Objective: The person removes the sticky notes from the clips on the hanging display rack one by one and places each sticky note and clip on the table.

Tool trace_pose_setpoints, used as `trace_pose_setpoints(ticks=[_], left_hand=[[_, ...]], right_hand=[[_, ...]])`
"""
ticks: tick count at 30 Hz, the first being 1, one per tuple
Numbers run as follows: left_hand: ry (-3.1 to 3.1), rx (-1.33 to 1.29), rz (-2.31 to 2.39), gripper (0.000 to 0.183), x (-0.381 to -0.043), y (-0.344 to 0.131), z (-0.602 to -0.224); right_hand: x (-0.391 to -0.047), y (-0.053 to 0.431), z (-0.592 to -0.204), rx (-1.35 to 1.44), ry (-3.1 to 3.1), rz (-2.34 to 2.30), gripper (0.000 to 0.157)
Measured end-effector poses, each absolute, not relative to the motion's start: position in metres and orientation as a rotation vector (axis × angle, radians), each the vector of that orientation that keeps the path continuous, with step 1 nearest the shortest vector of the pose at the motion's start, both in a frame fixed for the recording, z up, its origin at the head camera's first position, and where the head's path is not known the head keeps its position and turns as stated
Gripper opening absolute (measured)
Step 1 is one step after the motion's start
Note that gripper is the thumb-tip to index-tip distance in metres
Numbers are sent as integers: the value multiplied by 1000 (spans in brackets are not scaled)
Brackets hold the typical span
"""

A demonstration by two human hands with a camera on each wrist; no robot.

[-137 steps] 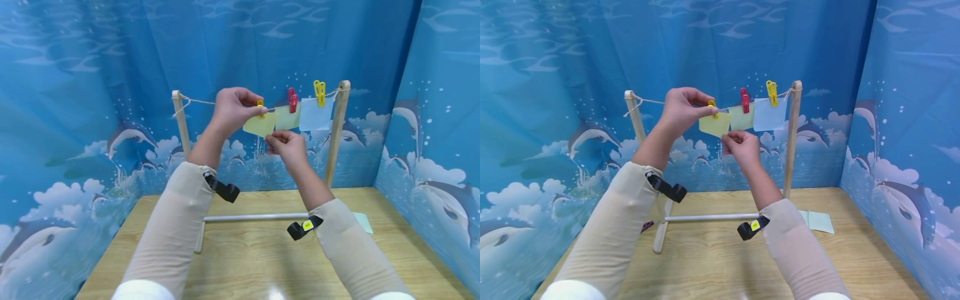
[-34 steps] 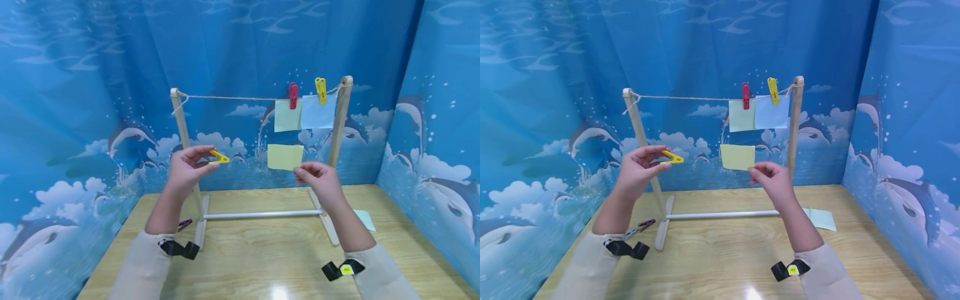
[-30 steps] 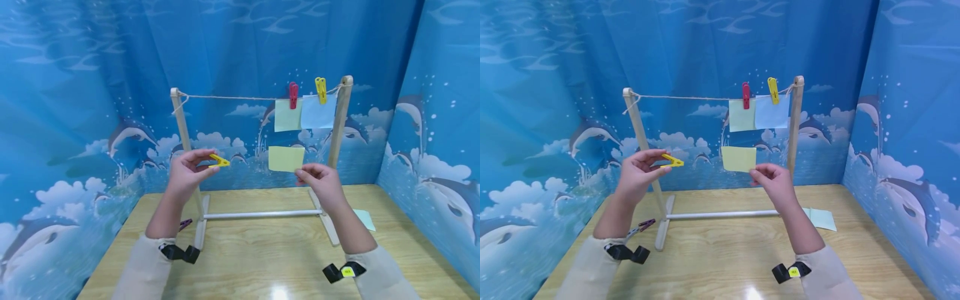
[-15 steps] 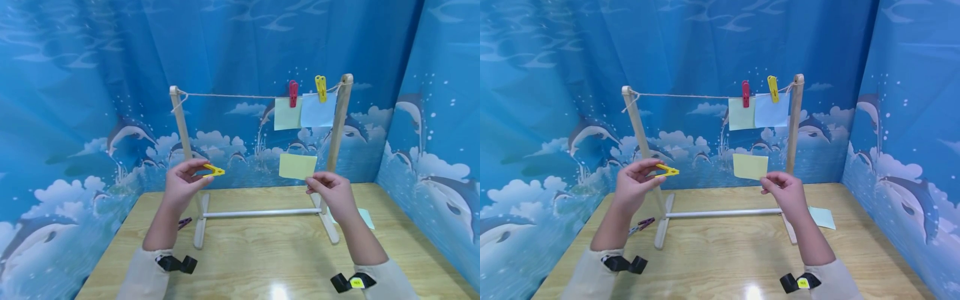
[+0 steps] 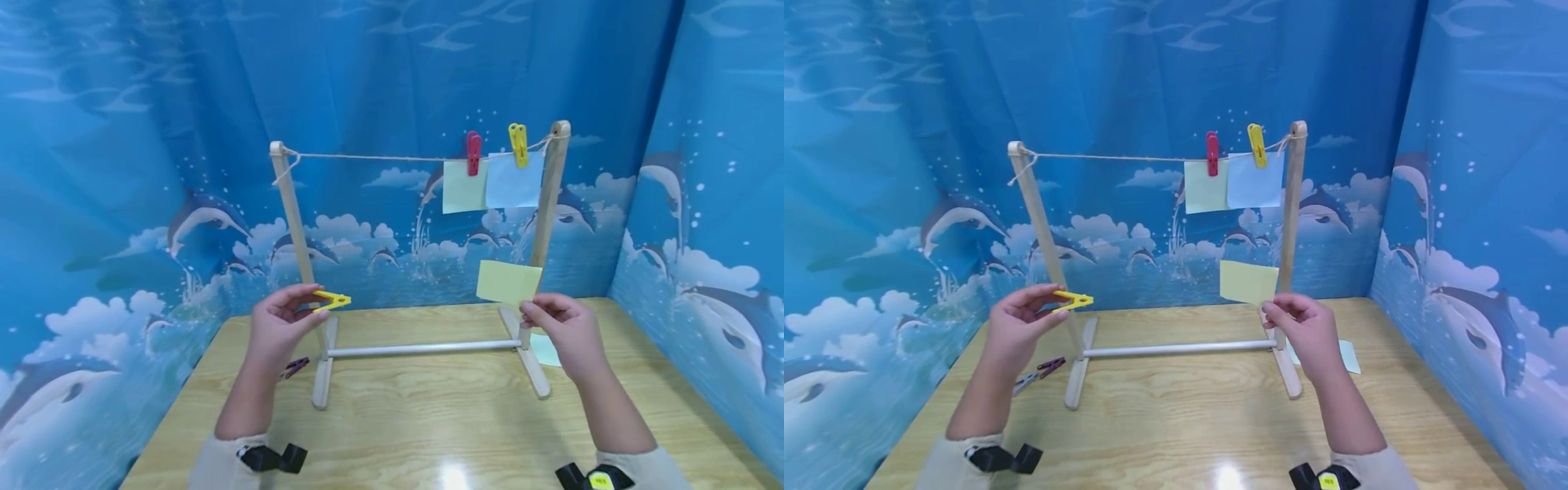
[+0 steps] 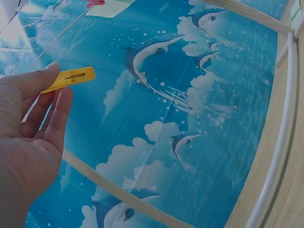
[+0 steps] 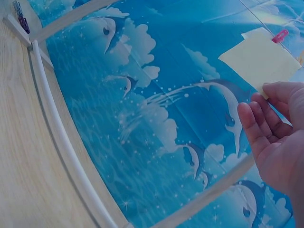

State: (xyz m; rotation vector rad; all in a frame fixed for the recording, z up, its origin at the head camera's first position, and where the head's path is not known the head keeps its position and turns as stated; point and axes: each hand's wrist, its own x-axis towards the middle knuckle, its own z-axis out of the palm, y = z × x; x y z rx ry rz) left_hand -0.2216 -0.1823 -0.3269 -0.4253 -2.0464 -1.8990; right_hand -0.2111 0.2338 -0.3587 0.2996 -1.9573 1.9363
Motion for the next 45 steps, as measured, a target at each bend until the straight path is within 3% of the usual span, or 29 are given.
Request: trace_pose_setpoints(ticks=[22, 33, 45], left_hand=[[-2024, -247, -1903, 38, -205, -208, -353], [-1966, -124, -1952, 43, -202, -223, -368], [-2006, 50, -1919, 43, -200, -235, -384]], right_hand=[[-194, 268, -380, 154, -1787, 1992, 8], [-186, 287, -393, 216, -1620, 2075, 11], [-176, 313, -406, 34, -1665, 2079, 9]])
